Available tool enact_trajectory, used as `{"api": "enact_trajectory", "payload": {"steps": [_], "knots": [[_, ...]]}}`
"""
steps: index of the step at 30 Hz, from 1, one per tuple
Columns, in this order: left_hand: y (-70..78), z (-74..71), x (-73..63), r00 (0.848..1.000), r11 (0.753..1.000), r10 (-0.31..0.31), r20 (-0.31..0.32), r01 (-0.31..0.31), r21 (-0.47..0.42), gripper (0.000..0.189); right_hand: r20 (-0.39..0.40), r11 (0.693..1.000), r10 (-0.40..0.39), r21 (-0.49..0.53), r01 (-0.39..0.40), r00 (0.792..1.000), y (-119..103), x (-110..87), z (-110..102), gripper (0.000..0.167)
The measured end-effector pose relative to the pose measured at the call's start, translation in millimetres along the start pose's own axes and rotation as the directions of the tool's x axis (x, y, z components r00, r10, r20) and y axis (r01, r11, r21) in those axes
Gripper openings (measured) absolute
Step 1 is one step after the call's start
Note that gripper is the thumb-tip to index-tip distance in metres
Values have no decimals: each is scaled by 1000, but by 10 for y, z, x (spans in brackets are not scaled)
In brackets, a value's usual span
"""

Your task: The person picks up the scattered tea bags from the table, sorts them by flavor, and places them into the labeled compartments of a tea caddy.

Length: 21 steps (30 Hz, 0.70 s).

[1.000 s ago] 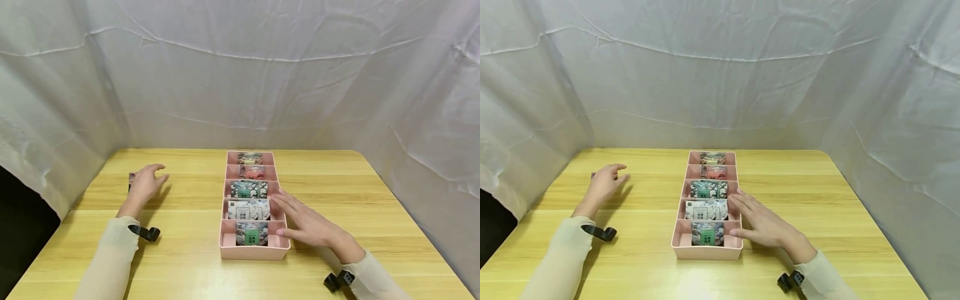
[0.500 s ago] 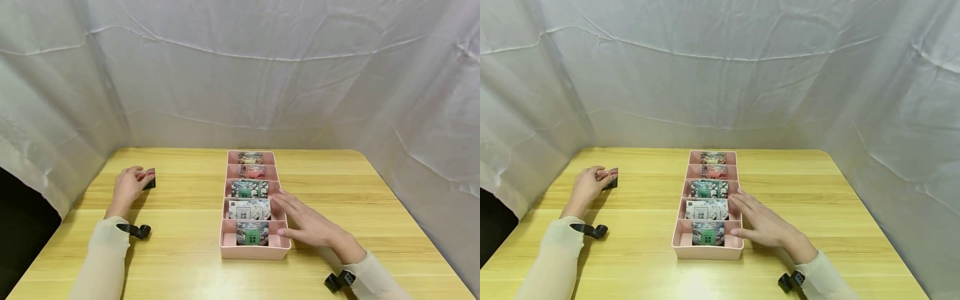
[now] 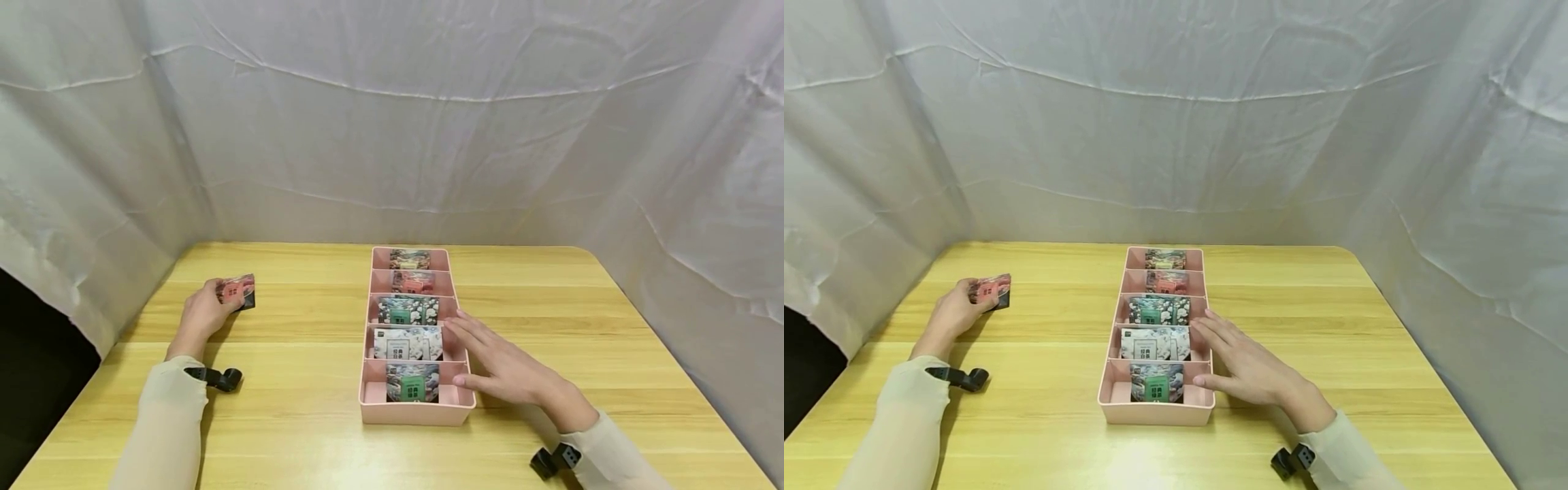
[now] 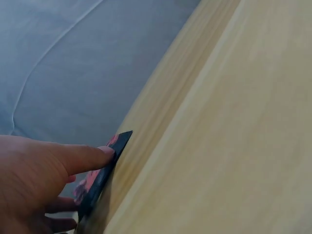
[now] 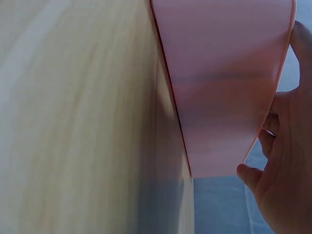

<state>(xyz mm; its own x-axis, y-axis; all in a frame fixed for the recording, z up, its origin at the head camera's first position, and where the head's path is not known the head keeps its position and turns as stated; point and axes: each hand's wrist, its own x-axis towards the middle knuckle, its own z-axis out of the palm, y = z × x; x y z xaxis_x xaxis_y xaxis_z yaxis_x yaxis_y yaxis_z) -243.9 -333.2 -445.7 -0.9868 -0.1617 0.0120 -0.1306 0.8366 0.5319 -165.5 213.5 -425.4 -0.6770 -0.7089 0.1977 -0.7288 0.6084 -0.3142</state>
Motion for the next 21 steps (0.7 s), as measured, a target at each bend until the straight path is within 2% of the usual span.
{"api": "enact_trajectory", "payload": {"steps": [9, 14, 21], "knots": [[20, 10, 39, 998, 999, 28, -50, -30, -32, 79, 2, 1000, 6, -4, -6, 1000, -3, 0, 4, 82], [30, 8, 35, 996, 997, 14, -82, -20, -73, 78, 1, 1000, 6, -3, -6, 1000, -10, -6, 2, 81], [71, 10, 13, 986, 992, 41, -161, -60, -115, 65, -2, 1000, 7, -5, -7, 1000, -5, -13, 15, 81]]}}
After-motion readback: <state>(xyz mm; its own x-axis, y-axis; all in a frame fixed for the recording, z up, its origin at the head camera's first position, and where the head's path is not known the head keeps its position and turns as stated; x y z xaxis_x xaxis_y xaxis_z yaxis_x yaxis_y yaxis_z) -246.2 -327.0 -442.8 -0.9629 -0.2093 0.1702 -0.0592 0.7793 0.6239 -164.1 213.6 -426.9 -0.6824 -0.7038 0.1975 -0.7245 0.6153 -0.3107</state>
